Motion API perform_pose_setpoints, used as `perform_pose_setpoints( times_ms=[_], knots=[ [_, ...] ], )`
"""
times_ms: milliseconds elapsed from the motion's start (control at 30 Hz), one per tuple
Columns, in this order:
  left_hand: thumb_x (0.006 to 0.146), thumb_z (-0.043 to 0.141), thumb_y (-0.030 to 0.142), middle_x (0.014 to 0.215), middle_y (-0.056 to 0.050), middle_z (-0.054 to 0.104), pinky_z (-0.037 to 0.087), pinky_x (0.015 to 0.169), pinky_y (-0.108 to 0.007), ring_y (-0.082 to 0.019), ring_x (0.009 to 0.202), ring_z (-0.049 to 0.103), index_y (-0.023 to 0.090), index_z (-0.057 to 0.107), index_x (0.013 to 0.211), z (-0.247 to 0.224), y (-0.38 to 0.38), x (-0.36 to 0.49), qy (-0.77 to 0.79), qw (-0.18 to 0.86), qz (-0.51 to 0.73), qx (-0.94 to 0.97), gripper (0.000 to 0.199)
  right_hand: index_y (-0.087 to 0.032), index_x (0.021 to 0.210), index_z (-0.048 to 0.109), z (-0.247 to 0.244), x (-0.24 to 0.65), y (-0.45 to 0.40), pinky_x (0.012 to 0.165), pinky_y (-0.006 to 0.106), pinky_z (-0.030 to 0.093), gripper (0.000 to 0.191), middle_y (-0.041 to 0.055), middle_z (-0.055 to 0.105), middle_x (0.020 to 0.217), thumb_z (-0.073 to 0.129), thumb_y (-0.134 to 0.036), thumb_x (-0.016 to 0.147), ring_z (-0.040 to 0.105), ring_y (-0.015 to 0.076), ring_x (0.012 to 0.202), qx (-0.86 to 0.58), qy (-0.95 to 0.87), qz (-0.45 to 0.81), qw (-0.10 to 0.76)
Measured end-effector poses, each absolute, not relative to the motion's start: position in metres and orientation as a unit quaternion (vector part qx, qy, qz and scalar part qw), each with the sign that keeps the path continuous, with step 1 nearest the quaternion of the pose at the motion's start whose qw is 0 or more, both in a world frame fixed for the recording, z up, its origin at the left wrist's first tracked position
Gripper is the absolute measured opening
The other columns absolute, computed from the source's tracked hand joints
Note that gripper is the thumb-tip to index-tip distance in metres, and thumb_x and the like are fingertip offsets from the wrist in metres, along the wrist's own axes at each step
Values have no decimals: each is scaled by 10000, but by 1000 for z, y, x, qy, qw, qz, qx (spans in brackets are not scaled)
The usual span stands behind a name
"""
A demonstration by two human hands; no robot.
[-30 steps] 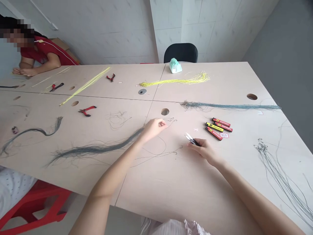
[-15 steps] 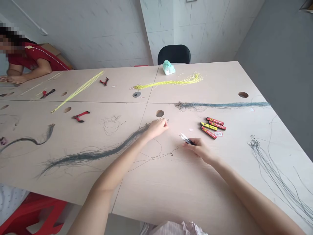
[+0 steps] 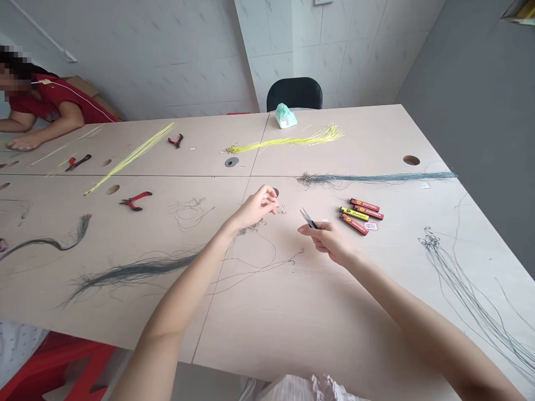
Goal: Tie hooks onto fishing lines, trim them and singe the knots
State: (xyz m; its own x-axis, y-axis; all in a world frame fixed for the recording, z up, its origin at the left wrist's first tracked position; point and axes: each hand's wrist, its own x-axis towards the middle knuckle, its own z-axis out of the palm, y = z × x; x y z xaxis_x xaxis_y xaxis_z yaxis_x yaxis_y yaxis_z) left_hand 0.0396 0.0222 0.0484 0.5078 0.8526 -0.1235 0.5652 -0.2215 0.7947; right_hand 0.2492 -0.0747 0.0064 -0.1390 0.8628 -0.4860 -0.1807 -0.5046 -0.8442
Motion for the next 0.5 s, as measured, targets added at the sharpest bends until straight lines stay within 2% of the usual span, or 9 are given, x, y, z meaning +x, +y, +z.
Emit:
perform_pose_setpoints(
  times_ms=[267,367,500],
  knots=[
    [876,579,336,1025,-19,584,443,685,-271,-120,774,625,226,458,934,45,19,32,450,460,224,732,174,-130,817,646,12,211,-35,385,208,120,103,-123,177,508,654,-233,823,122,56,446,-487,-208,736,422],
    [873,581,327,996,-5,581,448,695,-269,-109,754,622,222,464,928,47,16,31,439,467,235,731,167,-129,778,624,11,206,-29,358,182,131,211,-120,164,495,533,-254,921,104,57,427,-458,-174,771,408],
    [851,604,315,935,11,584,467,726,-274,-102,736,616,216,480,917,53,14,31,411,484,242,734,172,-133,738,597,10,204,-24,327,167,132,301,-115,170,472,433,-244,965,87,57,401,-418,-151,814,374]
  ],
)
